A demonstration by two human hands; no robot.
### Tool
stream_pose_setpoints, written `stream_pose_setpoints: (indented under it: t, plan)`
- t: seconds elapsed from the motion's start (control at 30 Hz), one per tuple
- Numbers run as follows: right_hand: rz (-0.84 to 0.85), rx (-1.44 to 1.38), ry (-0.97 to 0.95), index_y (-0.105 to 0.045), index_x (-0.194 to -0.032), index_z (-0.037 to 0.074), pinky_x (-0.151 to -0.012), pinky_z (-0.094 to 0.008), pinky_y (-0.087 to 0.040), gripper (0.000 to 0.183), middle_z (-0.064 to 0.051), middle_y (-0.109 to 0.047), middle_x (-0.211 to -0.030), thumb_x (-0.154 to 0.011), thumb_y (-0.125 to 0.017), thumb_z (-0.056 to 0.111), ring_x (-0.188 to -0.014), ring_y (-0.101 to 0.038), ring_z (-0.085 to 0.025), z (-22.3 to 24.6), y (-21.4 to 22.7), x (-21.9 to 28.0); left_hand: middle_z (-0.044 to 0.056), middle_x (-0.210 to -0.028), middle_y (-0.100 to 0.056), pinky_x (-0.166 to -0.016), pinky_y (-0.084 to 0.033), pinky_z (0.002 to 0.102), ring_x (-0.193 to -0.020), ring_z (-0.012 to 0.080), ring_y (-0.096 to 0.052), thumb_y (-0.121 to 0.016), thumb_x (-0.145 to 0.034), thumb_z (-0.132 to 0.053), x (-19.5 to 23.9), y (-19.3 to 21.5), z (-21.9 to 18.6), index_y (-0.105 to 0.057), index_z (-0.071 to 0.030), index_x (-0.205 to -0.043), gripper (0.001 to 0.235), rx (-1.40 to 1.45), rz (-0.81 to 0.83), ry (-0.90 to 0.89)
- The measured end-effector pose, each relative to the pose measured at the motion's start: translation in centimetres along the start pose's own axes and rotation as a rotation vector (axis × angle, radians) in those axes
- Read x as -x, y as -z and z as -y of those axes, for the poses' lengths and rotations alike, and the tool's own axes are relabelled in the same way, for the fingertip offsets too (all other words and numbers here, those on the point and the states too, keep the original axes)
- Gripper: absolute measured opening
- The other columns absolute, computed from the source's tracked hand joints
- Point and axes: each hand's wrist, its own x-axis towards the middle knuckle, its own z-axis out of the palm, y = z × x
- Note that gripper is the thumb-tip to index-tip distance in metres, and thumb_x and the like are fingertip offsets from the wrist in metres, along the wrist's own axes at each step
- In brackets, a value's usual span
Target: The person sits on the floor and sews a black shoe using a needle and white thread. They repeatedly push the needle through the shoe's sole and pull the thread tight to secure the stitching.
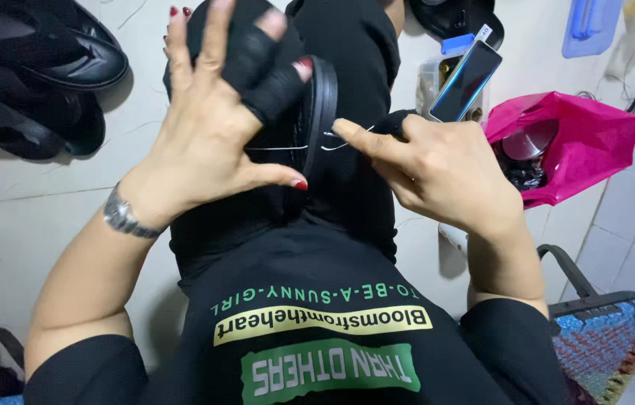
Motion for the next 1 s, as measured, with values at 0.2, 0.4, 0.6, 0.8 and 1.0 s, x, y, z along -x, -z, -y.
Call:
stream_pose_setpoints:
  t: [0.2,0.4,0.6,0.8,1.0]
  plan:
    - [0.014,-0.056,-0.026,-0.063,-0.144,0.022,-0.041,-0.040,-0.040,0.048,-0.002,-0.045,-0.061,-0.096,-0.068,0.016,-0.048,-0.050,-0.022,1.7,1.8,-0.7,0.028,-0.152,-0.059,-0.102,0.004,0.084,-0.140,0.0610,-0.007,-0.060,-0.097,-0.081,-1.0,-1.0,0.1,-0.074,0.008,-0.135,0.098,0.048,-0.192,-0.256]
    - [-0.146,-0.050,-0.017,-0.068,-0.130,0.019,-0.042,-0.043,-0.046,0.032,-0.007,-0.056,-0.076,-0.102,-0.070,0.034,-0.057,-0.064,-0.029,0.4,0.6,-3.2,0.029,-0.156,-0.049,-0.104,0.001,0.083,-0.138,0.0629,-0.008,-0.056,-0.097,-0.080,-0.6,-0.4,-0.7,-0.068,0.005,-0.143,0.097,0.043,-0.131,-0.241]
    - [-0.787,-0.888,-0.536,-0.070,-0.112,0.002,-0.088,-0.027,-0.047,0.011,-0.005,-0.069,-0.106,-0.106,-0.063,0.009,-0.098,-0.060,-0.013,-13.2,-19.2,1.2,0.028,-0.164,-0.026,-0.135,-0.019,0.059,-0.157,0.0490,-0.026,-0.049,-0.107,-0.045,5.2,-2.9,1.3,-0.048,0.004,-0.154,0.068,0.119,-0.359,0.113]
    - [-0.405,-0.267,-1.688,-0.041,-0.139,0.021,-0.100,-0.055,-0.043,0.098,-0.023,-0.061,-0.120,-0.067,-0.088,0.068,-0.119,-0.056,-0.048,-22.6,-35.3,7.7,0.033,-0.157,-0.033,-0.128,-0.030,0.062,-0.147,0.0537,-0.038,-0.046,-0.111,-0.031,3.1,-3.9,0.5,-0.034,0.005,-0.154,0.057,0.104,-0.466,0.138]
    - [-0.219,-0.359,-1.852,-0.041,-0.139,0.015,-0.106,-0.053,-0.039,0.120,-0.018,-0.056,-0.133,-0.055,-0.091,0.085,-0.129,-0.051,-0.041,-26.1,-37.3,7.0,0.024,-0.157,-0.035,-0.131,-0.026,0.059,-0.149,0.0432,-0.034,-0.048,-0.109,-0.031,2.5,-4.6,0.5,-0.038,0.004,-0.152,0.055,0.155,-0.532,0.159]
